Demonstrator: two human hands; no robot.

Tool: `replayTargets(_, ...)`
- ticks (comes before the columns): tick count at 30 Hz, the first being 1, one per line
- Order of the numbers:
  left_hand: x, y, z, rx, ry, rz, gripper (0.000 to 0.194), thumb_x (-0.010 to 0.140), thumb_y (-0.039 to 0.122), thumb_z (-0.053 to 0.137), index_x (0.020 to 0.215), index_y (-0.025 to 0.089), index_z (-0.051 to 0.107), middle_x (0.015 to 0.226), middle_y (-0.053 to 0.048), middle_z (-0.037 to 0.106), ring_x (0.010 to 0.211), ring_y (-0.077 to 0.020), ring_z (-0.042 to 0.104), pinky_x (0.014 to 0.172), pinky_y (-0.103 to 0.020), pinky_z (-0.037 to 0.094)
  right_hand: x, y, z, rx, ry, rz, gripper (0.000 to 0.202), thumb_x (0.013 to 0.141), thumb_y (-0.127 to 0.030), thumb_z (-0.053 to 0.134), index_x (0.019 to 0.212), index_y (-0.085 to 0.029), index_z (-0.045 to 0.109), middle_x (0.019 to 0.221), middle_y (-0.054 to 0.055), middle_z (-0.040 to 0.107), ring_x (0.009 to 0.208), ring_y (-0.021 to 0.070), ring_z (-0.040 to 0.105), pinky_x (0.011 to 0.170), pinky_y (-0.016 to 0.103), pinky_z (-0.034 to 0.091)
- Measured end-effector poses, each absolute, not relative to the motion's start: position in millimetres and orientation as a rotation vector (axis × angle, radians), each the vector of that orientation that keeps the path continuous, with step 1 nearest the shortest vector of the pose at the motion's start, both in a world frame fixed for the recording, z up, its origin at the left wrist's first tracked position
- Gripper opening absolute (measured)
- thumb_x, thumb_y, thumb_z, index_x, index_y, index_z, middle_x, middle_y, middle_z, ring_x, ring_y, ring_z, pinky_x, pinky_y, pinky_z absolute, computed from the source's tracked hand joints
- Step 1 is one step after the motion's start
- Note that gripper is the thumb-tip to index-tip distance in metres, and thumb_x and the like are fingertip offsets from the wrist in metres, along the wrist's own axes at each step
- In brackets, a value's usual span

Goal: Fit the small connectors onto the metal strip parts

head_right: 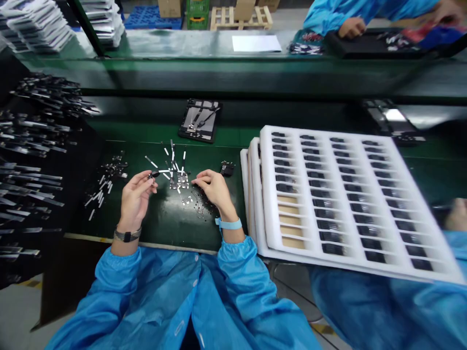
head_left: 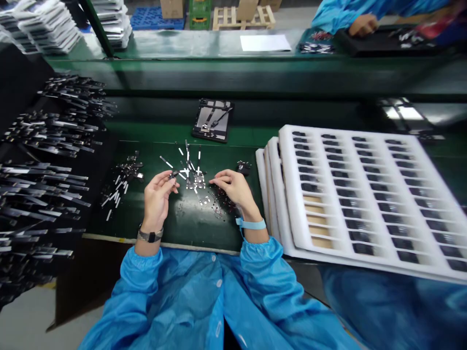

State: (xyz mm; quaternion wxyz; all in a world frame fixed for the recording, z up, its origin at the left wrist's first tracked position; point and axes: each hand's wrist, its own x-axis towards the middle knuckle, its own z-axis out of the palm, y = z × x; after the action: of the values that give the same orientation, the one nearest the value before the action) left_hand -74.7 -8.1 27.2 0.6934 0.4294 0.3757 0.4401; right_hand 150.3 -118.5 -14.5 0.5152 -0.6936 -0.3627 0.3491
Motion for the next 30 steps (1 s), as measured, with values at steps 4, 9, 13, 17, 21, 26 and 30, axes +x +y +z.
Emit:
replayTargets(4,-70,-10,29,0.952,0.835,0.984,0.036,0.071,0.021,0.093,0.103,0.015,0.079,0.085,-0.003,0.072,0.074,-0.0139,0.071,0.063,-0.024,0.055,150,-118,-15,-1.615,-0.824,0.89,0.021,0.082,-0.039,0.075,0.089,-0.02,0.073,0.089,0.011,0.086,0.09,0.0279,0.081,0.079,0.035,0.056)
replayTargets(9,-63,-11,25,0.956,0.821,0.987,0.037,0.07,0.022,0.093,0.104,0.015,0.078,0.086,-0.004,0.073,0.073,-0.0142,0.071,0.061,-0.024,0.054,150,-117,-15,-1.601,-0.791,0.885,0.025,0.077,-0.043,0.08,0.083,-0.018,0.076,0.082,0.011,0.084,0.08,0.0266,0.08,0.071,0.033,0.054)
replayTargets(13,-58,-12,24,0.994,0.816,0.98,0.038,0.072,0.023,0.092,0.106,0.015,0.076,0.086,-0.004,0.074,0.073,-0.0149,0.072,0.062,-0.025,0.054,149,-117,-11,-1.593,-0.822,0.871,0.025,0.079,-0.043,0.081,0.083,-0.019,0.077,0.082,0.01,0.084,0.079,0.0263,0.079,0.069,0.034,0.055)
replayTargets(17,-51,-17,23,1.01,0.844,1.0,0.038,0.073,0.026,0.093,0.104,0.015,0.073,0.092,-0.007,0.078,0.076,-0.0162,0.074,0.064,-0.026,0.056,146,-118,-6,-1.548,-0.858,0.896,0.021,0.081,-0.039,0.079,0.087,-0.019,0.077,0.088,0.011,0.085,0.088,0.0275,0.081,0.077,0.035,0.058)
replayTargets(21,-40,-26,18,1.056,0.876,1.033,0.036,0.074,0.029,0.092,0.1,0.016,0.071,0.092,-0.008,0.081,0.076,-0.0183,0.076,0.064,-0.027,0.056,140,-120,2,-1.511,-0.914,0.946,0.02,0.086,-0.039,0.077,0.089,-0.019,0.078,0.088,0.01,0.085,0.088,0.0265,0.08,0.081,0.035,0.058)
replayTargets(26,-26,-34,10,1.079,0.855,0.994,0.033,0.074,0.031,0.092,0.097,0.016,0.073,0.091,-0.01,0.083,0.077,-0.0176,0.076,0.065,-0.025,0.054,131,-121,11,-1.428,-0.98,1.056,0.03,0.088,-0.048,0.079,0.089,-0.018,0.08,0.088,0.009,0.084,0.082,0.0241,0.076,0.075,0.033,0.056)
replayTargets(30,-22,-37,8,1.047,0.821,0.945,0.033,0.074,0.033,0.093,0.096,0.017,0.073,0.092,-0.009,0.083,0.074,-0.0162,0.074,0.066,-0.026,0.054,125,-120,13,-1.362,-0.988,1.14,0.036,0.087,-0.054,0.08,0.089,-0.018,0.082,0.085,0.008,0.083,0.08,0.023,0.074,0.074,0.033,0.056)
